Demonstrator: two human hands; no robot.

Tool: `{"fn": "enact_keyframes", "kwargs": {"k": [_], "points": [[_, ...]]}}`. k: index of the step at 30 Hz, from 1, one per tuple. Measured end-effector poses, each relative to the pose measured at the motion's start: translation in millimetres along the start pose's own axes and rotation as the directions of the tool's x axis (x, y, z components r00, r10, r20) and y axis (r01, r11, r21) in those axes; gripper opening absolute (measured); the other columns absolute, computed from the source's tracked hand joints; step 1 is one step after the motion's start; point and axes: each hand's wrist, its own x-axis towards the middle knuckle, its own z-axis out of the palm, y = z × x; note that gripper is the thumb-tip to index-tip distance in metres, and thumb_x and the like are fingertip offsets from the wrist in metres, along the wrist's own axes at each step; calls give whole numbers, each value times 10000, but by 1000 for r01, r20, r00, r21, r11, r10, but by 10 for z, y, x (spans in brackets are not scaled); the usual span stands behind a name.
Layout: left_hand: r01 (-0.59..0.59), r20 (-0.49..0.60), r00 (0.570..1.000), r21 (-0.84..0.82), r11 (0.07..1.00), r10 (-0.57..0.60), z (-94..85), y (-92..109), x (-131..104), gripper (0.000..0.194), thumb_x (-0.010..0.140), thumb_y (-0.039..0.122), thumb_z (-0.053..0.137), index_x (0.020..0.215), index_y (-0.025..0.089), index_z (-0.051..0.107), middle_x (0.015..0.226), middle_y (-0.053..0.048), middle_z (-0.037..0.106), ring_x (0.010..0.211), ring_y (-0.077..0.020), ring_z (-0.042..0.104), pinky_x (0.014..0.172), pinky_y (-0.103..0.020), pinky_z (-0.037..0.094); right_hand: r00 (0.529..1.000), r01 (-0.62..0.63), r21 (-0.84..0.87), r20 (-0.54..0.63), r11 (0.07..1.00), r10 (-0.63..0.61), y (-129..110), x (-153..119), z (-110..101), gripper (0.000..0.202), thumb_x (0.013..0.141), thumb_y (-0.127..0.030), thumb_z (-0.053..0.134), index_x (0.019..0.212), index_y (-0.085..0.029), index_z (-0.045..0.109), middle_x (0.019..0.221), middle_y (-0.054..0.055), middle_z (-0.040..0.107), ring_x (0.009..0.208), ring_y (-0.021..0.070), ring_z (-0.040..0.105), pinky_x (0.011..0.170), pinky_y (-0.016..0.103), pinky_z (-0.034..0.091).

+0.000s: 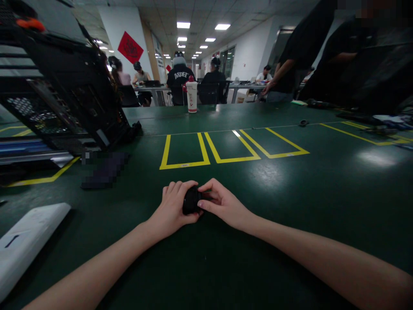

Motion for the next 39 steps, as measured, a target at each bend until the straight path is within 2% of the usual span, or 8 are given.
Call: {"fn": "enact_keyframes", "kwargs": {"k": [4,9,14,20,25,29,33,39], "points": [[10,14,1000,-10,1000,-10,-2,-6,-5,524,718,293,622,1172,245,366,1053,-53,502,895,-249,451,750,-374,356,998,-57,-54,0,997,57,-24,-13,-8,301,804,-215,580,1082,-209,464,1109,48,518,1077,187,524,933,403,450],[8,8,1000,3,1000,-8,-7,3,-9,540,707,263,625,1177,240,359,1062,-57,493,909,-255,448,754,-376,353,997,-34,7,67,999,33,-16,-39,-28,332,775,-188,617,1060,-223,450,1101,33,508,1054,178,544,907,388,467],[8,32,999,0,1000,-8,-26,12,-6,531,736,303,618,1186,233,344,1068,-61,486,911,-249,443,757,-375,355,1000,10,17,25,1000,-10,6,-5,-8,178,812,-220,574,965,-211,484,1016,16,527,1006,166,563,875,369,483],[12,44,999,-10,1000,-11,-31,9,-7,511,743,307,611,1178,247,349,1069,-56,486,908,-248,447,756,-377,359,999,-42,-66,8,997,43,-13,-12,-9,272,826,-239,554,1082,-216,463,1107,47,508,1064,189,527,915,399,458],[15,27,1000,-5,1000,-15,-16,8,-15,542,722,278,622,1187,237,346,1065,-57,483,909,-248,442,758,-373,352,998,-20,16,64,1000,19,11,-42,-25,317,781,-186,611,1053,-222,453,1135,34,488,1077,182,531,914,374,464],[11,12,1000,-5,1000,-11,-4,4,-13,540,723,293,624,1187,236,354,1062,-53,487,902,-245,444,754,-367,349,1000,11,27,29,1000,-12,40,-14,-7,255,792,-215,601,1006,-213,461,1055,25,521,1044,182,552,889,375,475],[14,17,1000,-6,1000,-14,3,-8,-13,538,724,289,628,1182,238,350,1061,-53,486,901,-245,445,752,-370,353,999,-45,-42,-12,998,44,19,0,-7,302,791,-236,605,1050,-210,452,1085,42,521,1045,191,548,900,393,470],[17,16,1000,0,1000,-17,4,-11,-16,560,707,261,632,1188,243,346,1065,-51,481,912,-249,440,753,-370,351,996,-45,-1,78,999,45,-10,-50,-40,365,766,-184,631,1076,-212,441,1130,43,500,1074,186,532,917,378,462]]}}
